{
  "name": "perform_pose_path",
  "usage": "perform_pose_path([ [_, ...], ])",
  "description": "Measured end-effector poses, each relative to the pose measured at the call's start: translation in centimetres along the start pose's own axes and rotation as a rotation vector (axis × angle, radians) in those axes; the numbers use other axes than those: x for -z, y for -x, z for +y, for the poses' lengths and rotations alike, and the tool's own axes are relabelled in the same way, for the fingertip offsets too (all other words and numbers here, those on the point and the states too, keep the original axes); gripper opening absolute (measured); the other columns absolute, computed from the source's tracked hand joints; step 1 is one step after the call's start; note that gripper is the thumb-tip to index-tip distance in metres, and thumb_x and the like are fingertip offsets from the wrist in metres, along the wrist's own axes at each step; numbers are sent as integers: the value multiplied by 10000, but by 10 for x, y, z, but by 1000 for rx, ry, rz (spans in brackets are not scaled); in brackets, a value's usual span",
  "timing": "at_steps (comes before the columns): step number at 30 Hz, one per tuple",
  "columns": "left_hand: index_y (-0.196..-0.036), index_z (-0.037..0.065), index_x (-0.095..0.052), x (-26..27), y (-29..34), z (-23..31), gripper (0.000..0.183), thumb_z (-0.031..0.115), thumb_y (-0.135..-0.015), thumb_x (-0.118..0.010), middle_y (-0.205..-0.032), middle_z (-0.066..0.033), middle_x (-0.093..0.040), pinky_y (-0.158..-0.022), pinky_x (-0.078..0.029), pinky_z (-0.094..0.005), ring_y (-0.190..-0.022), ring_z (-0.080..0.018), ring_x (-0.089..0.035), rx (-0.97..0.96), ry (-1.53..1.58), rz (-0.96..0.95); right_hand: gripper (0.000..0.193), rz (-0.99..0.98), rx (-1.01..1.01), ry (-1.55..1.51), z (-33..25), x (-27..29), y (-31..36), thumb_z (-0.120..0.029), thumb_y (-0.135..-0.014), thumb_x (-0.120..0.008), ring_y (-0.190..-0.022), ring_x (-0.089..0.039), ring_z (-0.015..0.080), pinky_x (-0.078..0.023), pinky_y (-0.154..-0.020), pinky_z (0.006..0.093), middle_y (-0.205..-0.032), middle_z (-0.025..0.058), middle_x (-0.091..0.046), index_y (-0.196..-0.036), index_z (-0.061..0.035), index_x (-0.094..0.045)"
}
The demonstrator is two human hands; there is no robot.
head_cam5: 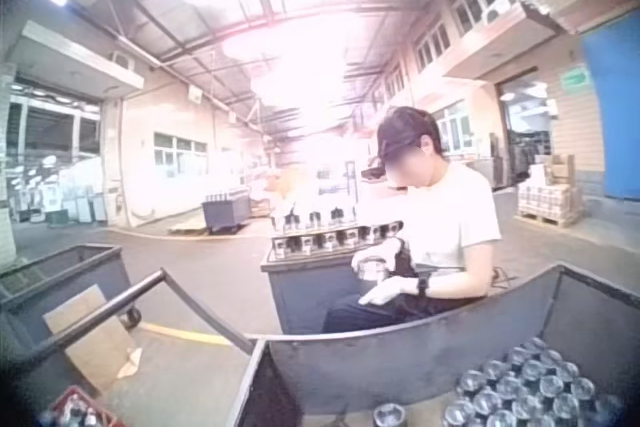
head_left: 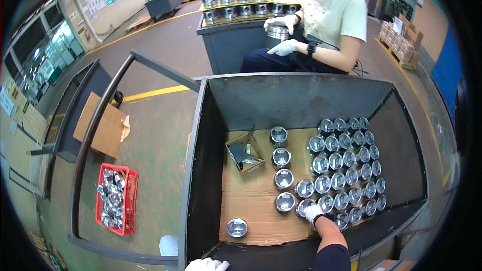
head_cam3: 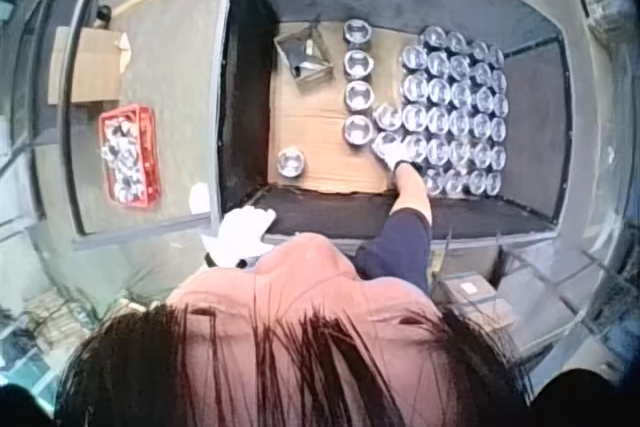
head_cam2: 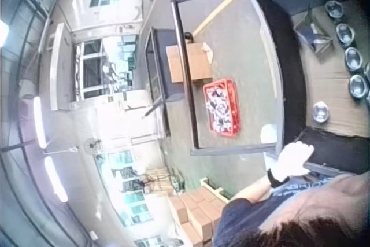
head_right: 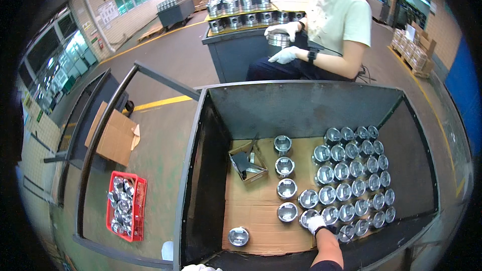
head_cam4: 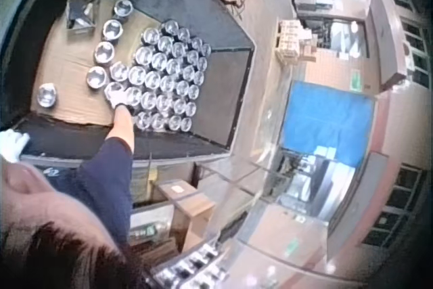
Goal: Inspecting metal engine pistons and arranging them in a storage bin on a factory floor.
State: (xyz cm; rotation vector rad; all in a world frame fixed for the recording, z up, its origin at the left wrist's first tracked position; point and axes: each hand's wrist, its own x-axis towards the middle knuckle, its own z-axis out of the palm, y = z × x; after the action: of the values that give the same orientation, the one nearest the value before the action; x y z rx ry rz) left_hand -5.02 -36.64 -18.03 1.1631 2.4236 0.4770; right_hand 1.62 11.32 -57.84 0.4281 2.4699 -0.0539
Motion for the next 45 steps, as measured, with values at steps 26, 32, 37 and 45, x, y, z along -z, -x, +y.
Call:
perform_pose_path([
  [26,-1066,116,-660,8,12,4,567,533,-688,-727,-920,-115,-682,-747,-524,-440,-866,-314,-659,-102,-59,72,245,632,765,50,-144,366,294,-332,-962,-495,-658,-667,291,-533,-574,415,-732,72,-669,-970,-155,-664],
  [32,-1121,136,-680,11,12,2,667,674,-727,-660,-976,-125,-684,-802,-526,-413,-952,-322,-662,-34,-198,-100,319,702,641,-1677,-153,401,411,-257,-1036,-448,-855,-670,172,-541,-797,334,-935,80,-701,-1085,-16,-653],
  [37,-1158,122,-626,8,16,-5,586,405,-669,-779,-955,-118,-646,-813,-509,-440,-941,-342,-615,-260,-102,203,358,844,593,-2288,-159,324,401,-300,-1012,-457,-960,-662,227,-529,-867,368,-1075,106,-689,-1188,-30,-613],
  [45,-1274,82,-611,42,44,50,569,282,-773,-791,-1142,-155,-667,-927,-499,-398,-1038,-329,-640,-328,240,254,503,575,482,-2761,-177,269,427,-424,-968,-480,-1081,-637,273,-522,-923,419,-1216,110,-648,-1308,-62,-556],
])
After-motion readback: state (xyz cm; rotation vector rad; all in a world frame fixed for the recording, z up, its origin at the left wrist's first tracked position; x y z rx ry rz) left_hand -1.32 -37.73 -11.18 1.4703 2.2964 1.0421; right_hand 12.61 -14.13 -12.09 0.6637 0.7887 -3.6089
